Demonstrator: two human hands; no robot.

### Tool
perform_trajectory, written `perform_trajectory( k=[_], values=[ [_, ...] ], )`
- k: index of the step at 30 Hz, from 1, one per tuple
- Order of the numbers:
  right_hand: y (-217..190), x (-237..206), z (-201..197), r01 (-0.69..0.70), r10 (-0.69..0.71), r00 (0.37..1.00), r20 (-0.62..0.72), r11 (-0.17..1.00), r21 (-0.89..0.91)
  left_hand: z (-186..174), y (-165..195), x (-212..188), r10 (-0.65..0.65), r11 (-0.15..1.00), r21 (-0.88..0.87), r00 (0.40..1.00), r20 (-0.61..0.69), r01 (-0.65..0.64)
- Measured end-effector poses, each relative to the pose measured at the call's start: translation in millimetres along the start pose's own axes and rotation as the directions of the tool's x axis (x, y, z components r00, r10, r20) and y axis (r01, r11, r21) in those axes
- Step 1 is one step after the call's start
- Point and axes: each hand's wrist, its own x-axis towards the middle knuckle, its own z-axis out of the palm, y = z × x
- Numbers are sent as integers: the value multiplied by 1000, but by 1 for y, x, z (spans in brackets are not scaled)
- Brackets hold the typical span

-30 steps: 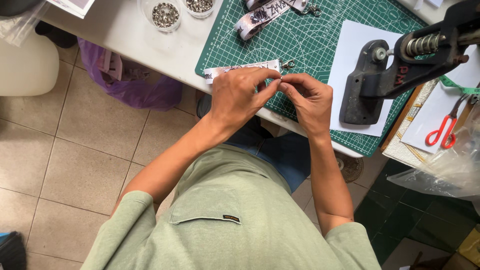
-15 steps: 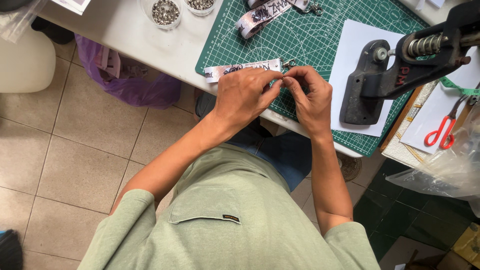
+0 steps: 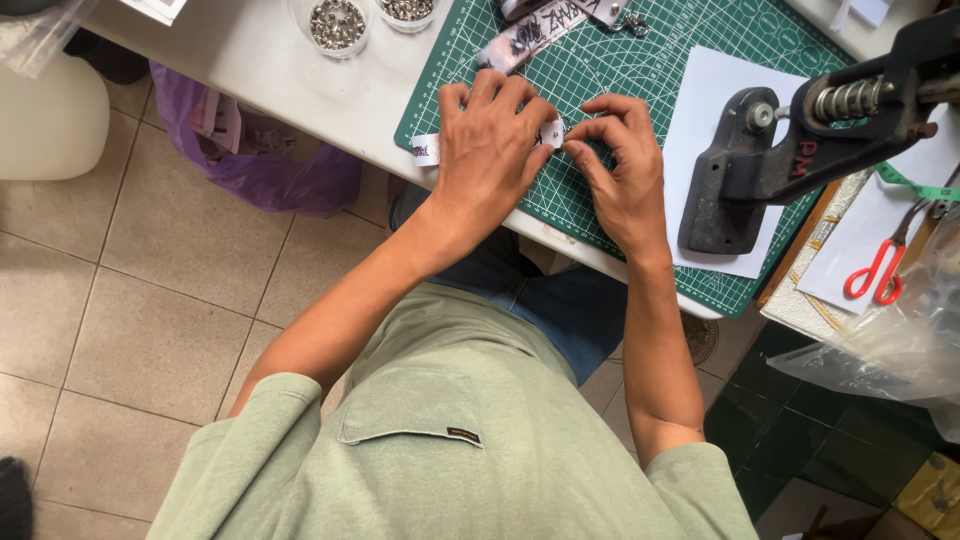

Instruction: The person assembles keychains by attaching metal rings to printed fabric strips. They repeatedly pick up a strip, thread a metal ring through a loop, and place the finished item aside on the table.

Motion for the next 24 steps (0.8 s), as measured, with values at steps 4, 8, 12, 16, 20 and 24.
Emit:
perform_trajectory(
  k=[4,8,12,16,20,24],
  values=[
    [1,0,4,4,-4,1000,-1,1000,-2,3,-2,3,-49,995,-84,998,38,52],
    [2,0,9,11,-12,1000,-26,999,-48,4,-4,6,-85,988,-124,994,74,94],
    [3,-1,11,14,-18,998,-54,997,-76,6,-6,8,-100,984,-137,992,82,111],
    [6,-3,13,48,-59,996,-67,987,-152,7,-8,8,-101,984,-140,991,87,113],
    [6,-2,14,89,-105,991,-81,980,-177,9,-8,8,-107,981,-152,989,104,123],
    [3,-2,14,37,-47,997,-65,989,-142,8,-7,7,-105,977,-175,990,95,121]
  ],
)
